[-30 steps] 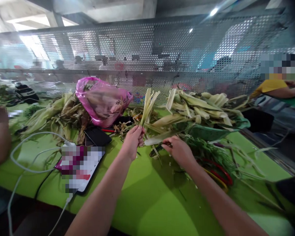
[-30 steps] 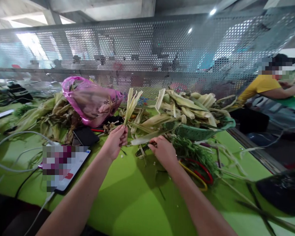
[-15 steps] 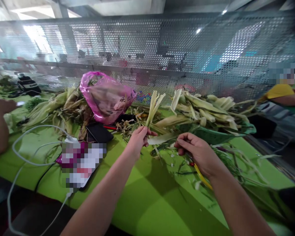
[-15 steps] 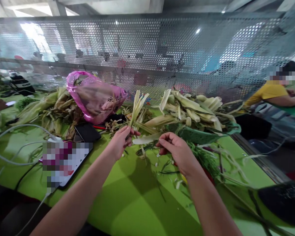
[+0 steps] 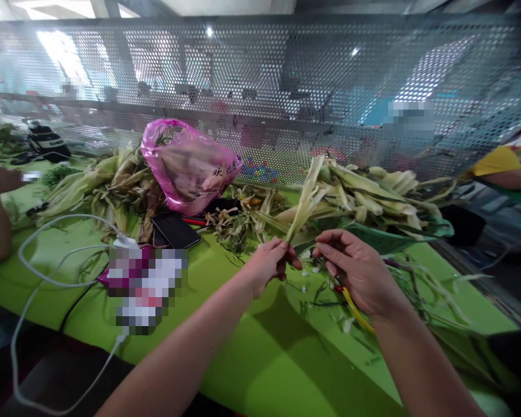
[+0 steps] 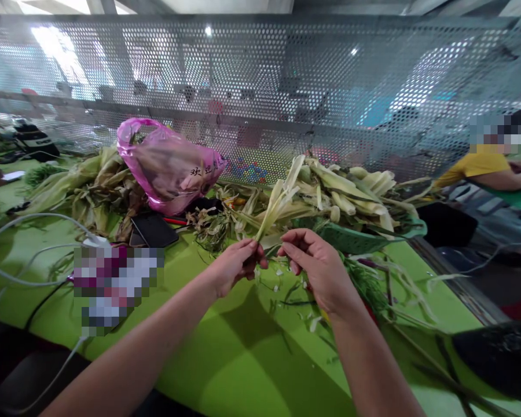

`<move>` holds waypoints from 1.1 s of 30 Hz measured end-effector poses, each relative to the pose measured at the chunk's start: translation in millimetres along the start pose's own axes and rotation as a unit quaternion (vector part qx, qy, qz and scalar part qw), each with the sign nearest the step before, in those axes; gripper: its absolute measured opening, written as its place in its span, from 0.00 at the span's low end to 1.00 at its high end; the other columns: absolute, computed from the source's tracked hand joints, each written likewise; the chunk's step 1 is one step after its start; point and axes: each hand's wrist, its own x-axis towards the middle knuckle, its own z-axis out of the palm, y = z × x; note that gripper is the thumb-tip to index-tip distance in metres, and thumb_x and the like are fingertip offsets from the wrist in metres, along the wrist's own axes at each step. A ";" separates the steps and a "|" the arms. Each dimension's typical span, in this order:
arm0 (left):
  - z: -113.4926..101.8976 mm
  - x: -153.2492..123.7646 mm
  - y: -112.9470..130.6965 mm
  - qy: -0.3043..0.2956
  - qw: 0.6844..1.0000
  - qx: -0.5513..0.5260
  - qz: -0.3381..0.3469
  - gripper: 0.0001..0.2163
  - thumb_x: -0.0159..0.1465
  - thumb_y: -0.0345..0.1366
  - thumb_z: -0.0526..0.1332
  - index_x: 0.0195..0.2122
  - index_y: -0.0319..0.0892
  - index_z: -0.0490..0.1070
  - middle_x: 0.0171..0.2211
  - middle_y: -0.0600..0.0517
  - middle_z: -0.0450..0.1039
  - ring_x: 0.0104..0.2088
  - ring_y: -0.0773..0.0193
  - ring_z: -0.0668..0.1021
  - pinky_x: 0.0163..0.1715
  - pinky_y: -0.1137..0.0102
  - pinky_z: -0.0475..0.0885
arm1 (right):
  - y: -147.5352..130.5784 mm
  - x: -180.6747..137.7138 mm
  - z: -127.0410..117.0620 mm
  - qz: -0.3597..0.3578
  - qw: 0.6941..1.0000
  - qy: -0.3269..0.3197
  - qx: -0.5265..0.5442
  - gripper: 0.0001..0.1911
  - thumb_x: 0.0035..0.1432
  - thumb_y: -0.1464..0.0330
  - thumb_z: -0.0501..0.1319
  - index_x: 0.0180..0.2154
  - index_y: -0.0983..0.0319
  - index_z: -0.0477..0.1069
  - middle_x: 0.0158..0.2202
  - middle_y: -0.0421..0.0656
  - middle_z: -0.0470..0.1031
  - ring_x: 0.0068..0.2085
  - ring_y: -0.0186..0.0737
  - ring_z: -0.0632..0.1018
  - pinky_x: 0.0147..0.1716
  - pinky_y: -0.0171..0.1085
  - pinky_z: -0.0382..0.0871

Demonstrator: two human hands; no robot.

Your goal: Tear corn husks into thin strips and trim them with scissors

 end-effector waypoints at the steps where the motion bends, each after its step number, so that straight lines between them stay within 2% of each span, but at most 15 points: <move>1: -1.5 0.6 0.0 -0.001 1.000 0.000 0.001 0.12 0.64 0.45 0.55 0.31 0.42 0.63 0.20 0.57 0.64 0.15 0.75 0.56 0.18 0.76 0.55 | 0.6 1.4 -1.5 -0.007 1.000 0.014 0.008 0.14 0.49 0.62 0.69 0.37 0.59 0.71 0.28 0.39 0.73 0.21 0.29 0.65 0.16 0.29 0.58; 4: -7.0 2.4 1.1 0.024 1.000 0.004 0.009 0.12 0.63 0.45 0.56 0.30 0.42 0.63 0.19 0.60 0.55 0.16 0.74 0.57 0.18 0.77 0.55 | 0.9 5.9 -7.9 -0.034 0.997 0.059 0.048 0.12 0.47 0.65 0.69 0.35 0.58 0.72 0.29 0.40 0.71 0.27 0.33 0.69 0.18 0.30 0.58; 6: -9.8 3.2 2.6 0.049 0.999 0.017 0.013 0.12 0.63 0.45 0.56 0.29 0.41 0.63 0.20 0.60 0.54 0.17 0.74 0.57 0.18 0.76 0.55 | 0.7 8.5 -13.0 -0.047 0.993 0.082 0.068 0.11 0.47 0.67 0.69 0.35 0.58 0.73 0.29 0.40 0.70 0.29 0.34 0.70 0.19 0.31 0.57; 9: -11.1 3.4 5.4 0.070 0.997 0.036 0.013 0.11 0.65 0.41 0.53 0.29 0.41 0.64 0.20 0.59 0.54 0.17 0.74 0.56 0.18 0.76 0.55 | 1.7 11.3 -19.8 -0.055 0.992 0.102 0.055 0.10 0.48 0.67 0.69 0.35 0.58 0.74 0.29 0.40 0.71 0.26 0.33 0.67 0.20 0.34 0.55; 12: -10.5 3.4 7.3 0.077 0.996 0.038 0.005 0.11 0.67 0.38 0.51 0.28 0.40 0.63 0.20 0.59 0.53 0.17 0.74 0.56 0.19 0.76 0.55 | 3.8 12.6 -24.0 -0.064 0.991 0.119 0.001 0.10 0.49 0.65 0.68 0.35 0.58 0.73 0.29 0.40 0.71 0.24 0.33 0.66 0.22 0.36 0.57; 15: -10.3 3.5 7.0 0.076 0.997 0.021 -0.002 0.12 0.66 0.39 0.52 0.28 0.40 0.63 0.19 0.60 0.52 0.17 0.74 0.55 0.19 0.76 0.55 | 4.3 11.2 -22.6 -0.067 0.981 0.130 -0.127 0.13 0.50 0.63 0.66 0.39 0.58 0.73 0.32 0.41 0.72 0.26 0.36 0.68 0.27 0.38 0.62; 18: -9.7 3.0 5.2 0.070 0.998 0.009 -0.002 0.12 0.66 0.40 0.53 0.28 0.40 0.64 0.19 0.60 0.51 0.17 0.74 0.55 0.19 0.76 0.53 | 2.6 5.5 -10.8 -0.045 0.979 0.101 -0.172 0.17 0.52 0.62 0.65 0.44 0.57 0.72 0.28 0.39 0.71 0.28 0.38 0.70 0.30 0.38 0.64; 21: -7.5 2.4 3.4 0.062 0.998 0.006 0.007 0.12 0.65 0.41 0.54 0.28 0.40 0.64 0.19 0.59 0.52 0.18 0.74 0.56 0.19 0.76 0.53 | 1.9 -2.8 10.3 0.016 0.998 -0.010 -0.064 0.17 0.54 0.61 0.64 0.45 0.58 0.71 0.25 0.37 0.69 0.25 0.35 0.70 0.28 0.36 0.64; 24: -4.6 2.4 3.4 0.067 0.997 0.011 0.029 0.12 0.63 0.42 0.56 0.27 0.40 0.65 0.19 0.59 0.53 0.19 0.73 0.58 0.19 0.76 0.53 | 5.9 -8.7 30.0 0.087 0.993 -0.080 0.013 0.18 0.53 0.60 0.65 0.43 0.60 0.69 0.27 0.38 0.71 0.24 0.34 0.71 0.24 0.34 0.63; 28: -3.2 2.8 5.5 0.072 0.996 0.025 0.045 0.12 0.63 0.41 0.57 0.27 0.39 0.65 0.20 0.58 0.56 0.19 0.73 0.60 0.19 0.75 0.54 | 15.3 -7.3 35.8 0.103 0.990 -0.093 -0.034 0.17 0.48 0.57 0.68 0.34 0.61 0.69 0.27 0.37 0.71 0.21 0.31 0.69 0.20 0.33 0.61; 33: -5.6 2.4 5.9 0.064 0.997 0.013 0.031 0.11 0.63 0.41 0.57 0.30 0.38 0.67 0.20 0.58 0.55 0.19 0.74 0.59 0.19 0.76 0.53 | 14.8 -2.1 26.0 0.060 0.997 -0.035 -0.033 0.16 0.48 0.57 0.68 0.30 0.61 0.69 0.23 0.36 0.69 0.20 0.30 0.66 0.20 0.33 0.60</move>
